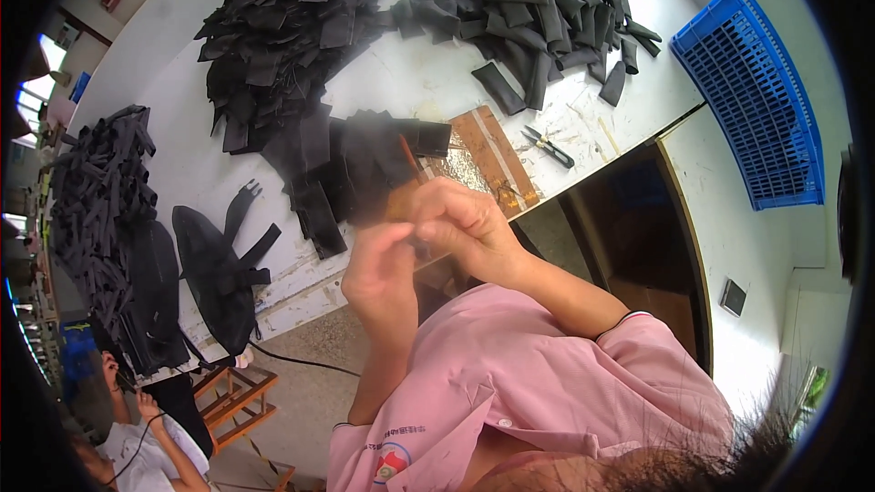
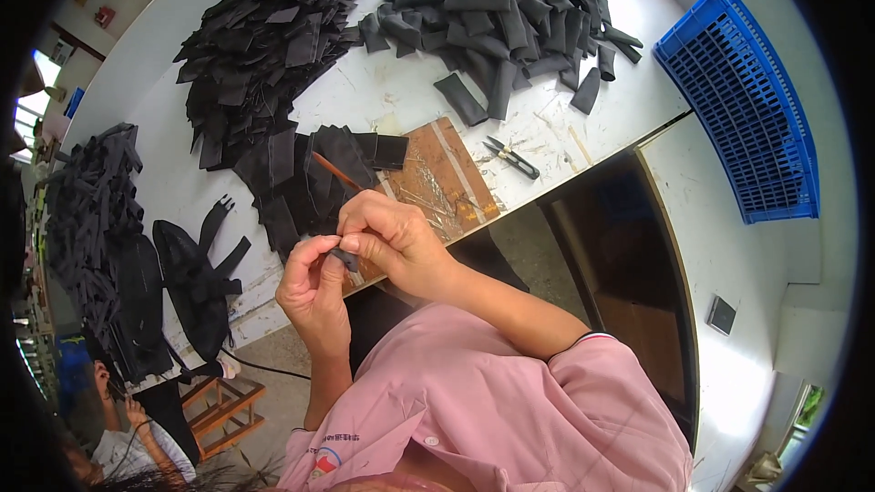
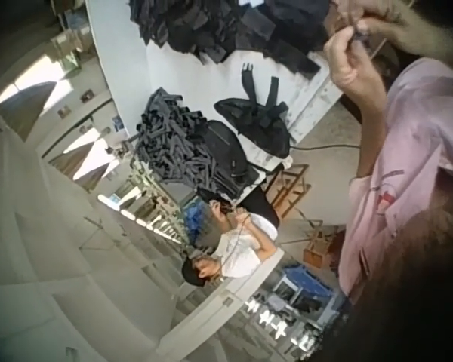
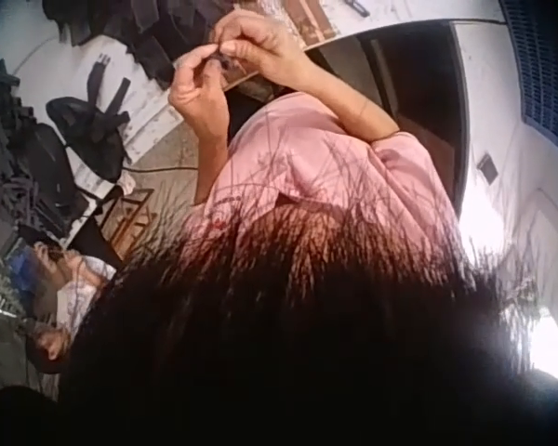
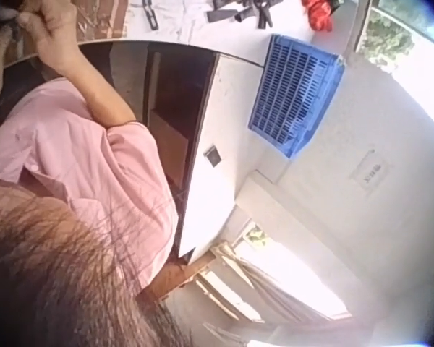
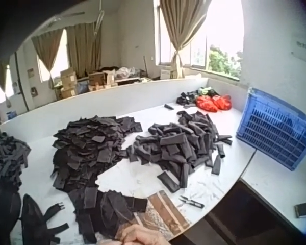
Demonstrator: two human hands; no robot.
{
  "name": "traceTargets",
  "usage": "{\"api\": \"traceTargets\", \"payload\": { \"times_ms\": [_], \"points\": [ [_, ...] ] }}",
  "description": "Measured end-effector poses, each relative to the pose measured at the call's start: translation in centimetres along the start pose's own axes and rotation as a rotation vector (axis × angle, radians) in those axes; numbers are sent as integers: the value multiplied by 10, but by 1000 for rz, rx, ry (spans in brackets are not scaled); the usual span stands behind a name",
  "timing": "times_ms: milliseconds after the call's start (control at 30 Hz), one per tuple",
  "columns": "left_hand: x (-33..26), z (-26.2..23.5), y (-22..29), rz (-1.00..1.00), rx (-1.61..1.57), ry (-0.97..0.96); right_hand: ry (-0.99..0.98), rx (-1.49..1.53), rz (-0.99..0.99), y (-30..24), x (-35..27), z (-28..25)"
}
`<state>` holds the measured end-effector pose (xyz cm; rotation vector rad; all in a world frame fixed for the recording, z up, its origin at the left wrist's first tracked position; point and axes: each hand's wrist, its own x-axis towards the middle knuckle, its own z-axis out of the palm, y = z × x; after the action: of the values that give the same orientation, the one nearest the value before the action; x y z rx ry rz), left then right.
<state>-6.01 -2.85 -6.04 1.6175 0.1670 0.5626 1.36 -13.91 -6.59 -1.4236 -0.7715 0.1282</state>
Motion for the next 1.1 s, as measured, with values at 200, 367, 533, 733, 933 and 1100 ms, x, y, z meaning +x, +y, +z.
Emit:
{"api": "traceTargets", "payload": {
  "times_ms": [200,367,533,733,933,1100],
  "points": [
    [25,4,19,10,-63,31,57,-242,-26,-37,27,-7],
    [57,-5,39,-253,-725,-179,2,-3,216,-51,56,-18],
    [86,1,49,-554,-1538,-502,-128,296,383,-47,81,-37],
    [64,0,-54,-695,-1366,-380,-205,712,647,23,57,-41],
    [83,9,-9,-594,-1452,-354,-253,751,605,25,77,-42],
    [63,4,-39,-520,-913,-100,-262,564,616,48,55,-34]
  ]
}}
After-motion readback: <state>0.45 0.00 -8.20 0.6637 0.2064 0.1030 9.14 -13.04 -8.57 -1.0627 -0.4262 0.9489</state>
